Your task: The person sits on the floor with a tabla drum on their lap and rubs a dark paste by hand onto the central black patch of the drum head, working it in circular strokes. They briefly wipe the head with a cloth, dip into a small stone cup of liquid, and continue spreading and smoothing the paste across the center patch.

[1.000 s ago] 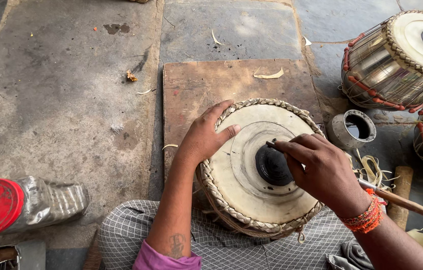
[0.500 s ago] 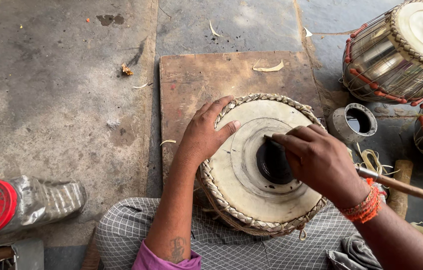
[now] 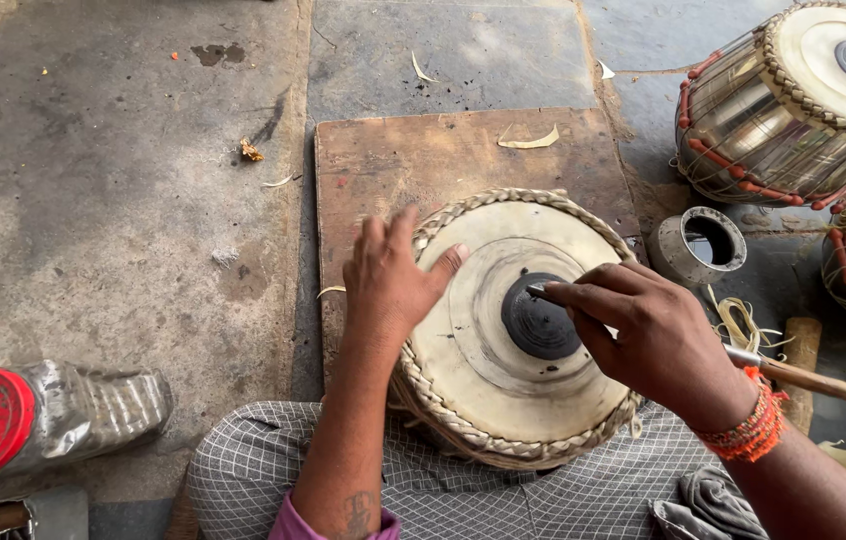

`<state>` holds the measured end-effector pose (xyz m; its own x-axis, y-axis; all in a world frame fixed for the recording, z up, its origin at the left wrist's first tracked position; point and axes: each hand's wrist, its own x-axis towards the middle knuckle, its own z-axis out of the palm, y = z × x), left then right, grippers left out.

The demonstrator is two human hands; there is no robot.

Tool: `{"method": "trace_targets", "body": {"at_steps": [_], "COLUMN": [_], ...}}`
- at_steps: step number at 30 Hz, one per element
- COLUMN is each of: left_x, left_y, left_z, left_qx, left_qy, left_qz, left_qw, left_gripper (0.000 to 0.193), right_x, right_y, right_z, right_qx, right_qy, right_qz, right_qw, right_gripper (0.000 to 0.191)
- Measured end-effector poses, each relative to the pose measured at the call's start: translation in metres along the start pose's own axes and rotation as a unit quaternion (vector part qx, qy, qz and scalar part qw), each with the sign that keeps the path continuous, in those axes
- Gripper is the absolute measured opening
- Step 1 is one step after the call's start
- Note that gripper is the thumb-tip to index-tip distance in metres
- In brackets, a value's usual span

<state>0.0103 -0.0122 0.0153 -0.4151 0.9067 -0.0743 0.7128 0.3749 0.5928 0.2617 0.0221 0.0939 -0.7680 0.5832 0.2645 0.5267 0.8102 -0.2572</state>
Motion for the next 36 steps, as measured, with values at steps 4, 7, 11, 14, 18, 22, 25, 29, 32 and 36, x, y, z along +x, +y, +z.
{"method": "trace_targets", "body": {"at_steps": [4, 7, 11, 14, 18, 22, 25, 29, 32, 36], "left_x": [0.014, 0.020, 0.019, 0.020, 0.020, 0.016, 0.016, 0.014, 0.005, -0.001], "left_y": [-0.006, -0.013, -0.017, -0.017, -0.014, -0.014, -0.013, -0.010, -0.009, -0.009], "left_z": [-0.001, 0.004, 0.011, 0.013, 0.010, 0.009, 0.008, 0.009, 0.009, 0.007], "left_qx": [-0.105, -0.139, -0.130, -0.133, -0.123, -0.106, -0.077, -0.046, -0.057, 0.040], "left_qy": [-0.007, -0.038, -0.023, -0.024, -0.027, 0.000, 0.000, 0.028, 0.060, 0.046], "left_qz": [0.119, 0.132, 0.143, 0.130, 0.126, 0.146, 0.108, 0.069, 0.035, -0.031], "left_qw": [0.987, 0.981, 0.981, 0.982, 0.984, 0.984, 0.991, 0.996, 0.996, 0.998], "left_gripper": [0.081, 0.076, 0.075, 0.073, 0.074, 0.072, 0.072, 0.063, 0.059, 0.066], "right_x": [0.008, 0.020, 0.021, 0.015, 0.024, 0.029, 0.012, -0.005, -0.003, 0.003], "right_y": [0.004, 0.005, -0.005, -0.012, -0.003, 0.004, -0.001, -0.002, 0.002, 0.006], "right_z": [0.003, 0.007, 0.010, 0.008, 0.005, 0.010, 0.013, 0.008, 0.001, -0.008], "right_qx": [-0.029, -0.056, -0.072, -0.047, -0.036, -0.049, -0.038, 0.028, 0.045, 0.039], "right_qy": [-0.011, -0.024, -0.034, -0.071, -0.062, -0.066, -0.073, -0.058, 0.007, 0.024], "right_qz": [-0.033, -0.056, -0.080, -0.126, -0.134, -0.131, -0.162, -0.135, -0.066, -0.027], "right_qw": [0.999, 0.997, 0.994, 0.988, 0.988, 0.988, 0.983, 0.989, 0.997, 0.999], "right_gripper": [0.030, 0.034, 0.034, 0.036, 0.033, 0.033, 0.037, 0.033, 0.029, 0.025]}}
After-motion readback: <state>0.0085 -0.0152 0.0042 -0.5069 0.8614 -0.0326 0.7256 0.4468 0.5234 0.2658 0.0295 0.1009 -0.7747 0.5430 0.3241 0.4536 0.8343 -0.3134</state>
